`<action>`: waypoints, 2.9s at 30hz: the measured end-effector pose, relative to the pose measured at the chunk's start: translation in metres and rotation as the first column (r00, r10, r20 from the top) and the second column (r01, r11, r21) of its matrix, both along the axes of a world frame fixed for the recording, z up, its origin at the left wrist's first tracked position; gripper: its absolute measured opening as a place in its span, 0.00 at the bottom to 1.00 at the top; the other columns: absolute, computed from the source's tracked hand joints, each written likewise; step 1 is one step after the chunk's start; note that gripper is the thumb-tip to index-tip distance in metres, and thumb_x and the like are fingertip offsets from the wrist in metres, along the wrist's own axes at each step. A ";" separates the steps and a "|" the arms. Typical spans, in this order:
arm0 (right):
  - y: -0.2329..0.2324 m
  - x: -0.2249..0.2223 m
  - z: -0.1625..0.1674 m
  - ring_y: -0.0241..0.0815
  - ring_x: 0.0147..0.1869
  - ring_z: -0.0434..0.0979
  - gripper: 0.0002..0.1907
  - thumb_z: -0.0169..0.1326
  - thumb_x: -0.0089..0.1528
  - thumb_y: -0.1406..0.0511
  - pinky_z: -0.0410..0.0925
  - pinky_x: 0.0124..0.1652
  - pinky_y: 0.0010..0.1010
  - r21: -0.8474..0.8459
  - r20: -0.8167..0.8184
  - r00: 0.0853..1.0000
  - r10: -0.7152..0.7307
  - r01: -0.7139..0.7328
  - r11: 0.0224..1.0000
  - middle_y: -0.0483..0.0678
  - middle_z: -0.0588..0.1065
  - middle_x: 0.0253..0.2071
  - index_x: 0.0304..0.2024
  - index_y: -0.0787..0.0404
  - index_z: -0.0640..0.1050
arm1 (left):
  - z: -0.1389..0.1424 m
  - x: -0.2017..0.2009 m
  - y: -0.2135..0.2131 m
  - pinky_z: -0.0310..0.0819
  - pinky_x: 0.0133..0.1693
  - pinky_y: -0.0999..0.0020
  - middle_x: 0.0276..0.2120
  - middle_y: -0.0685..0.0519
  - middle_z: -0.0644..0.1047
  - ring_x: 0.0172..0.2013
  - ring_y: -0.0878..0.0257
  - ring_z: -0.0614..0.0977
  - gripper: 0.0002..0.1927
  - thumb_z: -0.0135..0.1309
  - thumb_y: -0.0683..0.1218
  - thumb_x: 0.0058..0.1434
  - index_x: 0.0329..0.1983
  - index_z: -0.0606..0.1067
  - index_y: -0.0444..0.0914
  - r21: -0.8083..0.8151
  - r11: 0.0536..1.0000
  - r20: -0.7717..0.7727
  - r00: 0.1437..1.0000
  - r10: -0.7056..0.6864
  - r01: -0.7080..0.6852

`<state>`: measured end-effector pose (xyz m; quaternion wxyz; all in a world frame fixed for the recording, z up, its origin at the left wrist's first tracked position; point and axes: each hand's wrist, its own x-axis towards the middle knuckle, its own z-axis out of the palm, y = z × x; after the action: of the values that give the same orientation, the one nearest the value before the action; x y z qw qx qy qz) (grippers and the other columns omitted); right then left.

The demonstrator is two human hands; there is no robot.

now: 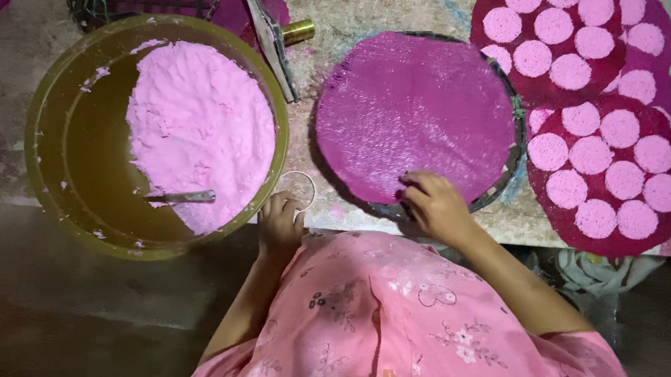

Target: The person scoops pink paste from a large basin into a handheld press mold, squeezes the press to form a disc, and ejects the formed disc onto round boards arranged on the worktable, repeating the cycle and repositioning the boards as they fill.

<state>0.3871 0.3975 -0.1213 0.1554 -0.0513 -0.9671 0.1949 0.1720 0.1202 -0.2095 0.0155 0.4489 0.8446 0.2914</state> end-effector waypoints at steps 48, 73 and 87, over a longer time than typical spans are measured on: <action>-0.031 -0.287 0.163 0.41 0.32 0.81 0.14 0.54 0.63 0.65 0.73 0.37 0.37 -0.244 0.121 0.850 0.514 -0.476 0.845 0.48 0.80 0.31 0.50 0.64 0.78 | 0.245 -0.104 -0.074 0.70 0.54 0.58 0.53 0.38 0.75 0.54 0.46 0.77 0.24 0.59 0.47 0.59 0.56 0.73 0.32 0.433 0.870 -0.275 0.885 0.376 -0.235; -0.066 -0.234 0.194 0.47 0.30 0.79 0.16 0.57 0.60 0.54 0.70 0.30 0.40 -0.257 0.071 0.507 0.859 -0.823 0.507 0.49 0.75 0.26 0.32 0.59 0.78 | 0.172 -0.174 -0.161 0.81 0.47 0.56 0.44 0.42 0.82 0.44 0.49 0.82 0.25 0.64 0.43 0.53 0.54 0.76 0.33 0.413 0.896 0.678 0.601 -0.423 0.165; -0.115 -0.294 0.199 0.45 0.66 0.69 0.34 0.62 0.55 0.68 0.64 0.66 0.40 -0.481 -0.212 0.837 0.505 -0.539 0.691 0.51 0.70 0.60 0.64 0.60 0.71 | 0.103 -0.135 -0.103 0.76 0.41 0.62 0.40 0.48 0.76 0.38 0.59 0.77 0.15 0.56 0.42 0.65 0.54 0.74 0.32 0.416 0.847 0.833 0.512 -0.210 -0.331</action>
<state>0.0929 0.2826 0.0781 0.1039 0.1916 -0.8457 0.4871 0.0369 0.0177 -0.1066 0.2952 0.2001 0.6258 0.6937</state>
